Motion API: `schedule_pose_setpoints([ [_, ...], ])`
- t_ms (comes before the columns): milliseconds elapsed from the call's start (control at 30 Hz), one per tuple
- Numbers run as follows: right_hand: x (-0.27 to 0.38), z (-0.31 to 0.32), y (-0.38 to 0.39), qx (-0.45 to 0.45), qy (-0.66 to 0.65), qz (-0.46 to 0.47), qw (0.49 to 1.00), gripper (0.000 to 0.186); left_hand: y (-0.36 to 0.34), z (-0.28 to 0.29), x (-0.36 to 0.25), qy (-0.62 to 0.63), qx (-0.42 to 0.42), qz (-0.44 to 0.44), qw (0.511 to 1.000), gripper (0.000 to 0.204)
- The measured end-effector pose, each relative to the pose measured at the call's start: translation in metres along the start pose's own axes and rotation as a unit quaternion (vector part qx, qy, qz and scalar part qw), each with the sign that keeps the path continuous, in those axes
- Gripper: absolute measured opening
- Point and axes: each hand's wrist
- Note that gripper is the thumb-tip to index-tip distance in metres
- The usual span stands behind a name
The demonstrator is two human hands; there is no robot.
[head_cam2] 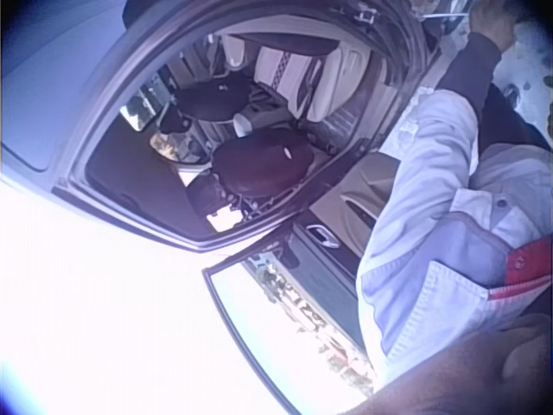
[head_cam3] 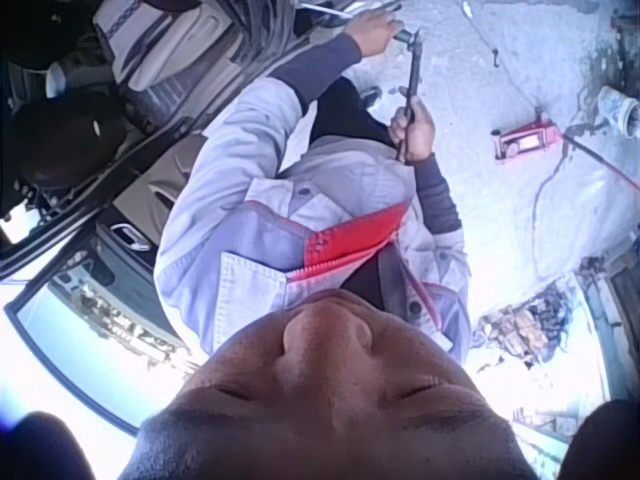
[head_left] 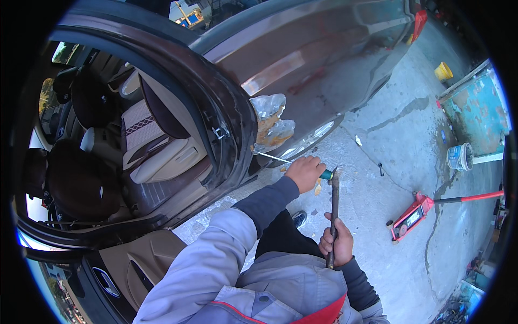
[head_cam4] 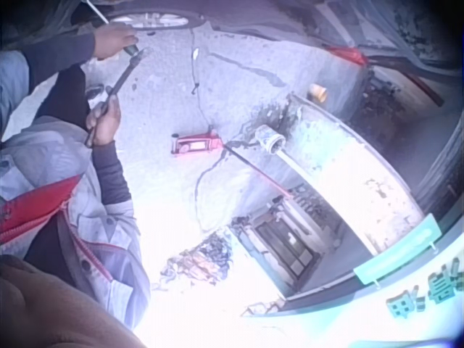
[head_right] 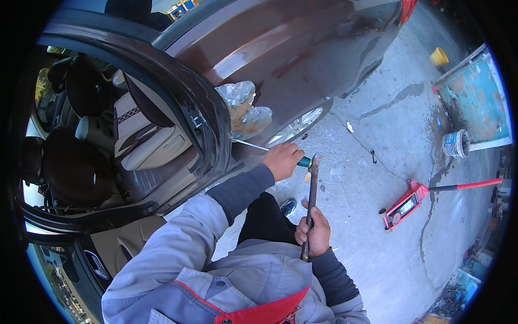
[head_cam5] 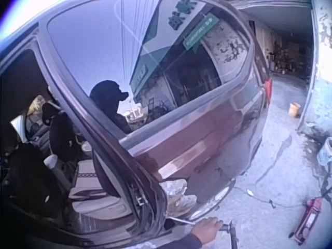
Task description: The person uses a hammer and a metal punch to repeatedly tap a dent on the rear quarter panel of a brown car. They open and close the rear door to check alignment while continuing to tap the same area.
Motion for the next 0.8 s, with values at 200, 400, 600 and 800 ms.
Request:
schedule_pose_setpoints([
  [200, -0.004, -0.004, -0.001, -0.058, -0.019, 0.040, 0.997, 0.042, -0.001, 0.000, 0.001, 0.007, -0.003, 0.000, 1.000, 0.022],
  [400, 0.000, -0.001, -0.001, 0.008, 0.049, -0.009, 0.999, 0.042, 0.004, 0.010, 0.012, -0.013, 0.046, 0.037, 0.998, 0.025],
  [600, 0.000, 0.000, -0.004, -0.013, 0.023, -0.006, 1.000, 0.042, 0.010, 0.003, 0.000, 0.010, 0.021, -0.003, 1.000, 0.022],
  [800, 0.002, 0.002, 0.000, 0.010, 0.033, -0.009, 0.999, 0.043, 0.010, 0.001, -0.004, 0.011, 0.010, -0.016, 1.000, 0.016],
])
Point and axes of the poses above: each hand's wrist, its own y-axis away from the middle knuckle, its own z-axis out of the back of the hand, x = y × z, and after that the axes turned 12 degrees about -x, right-handed
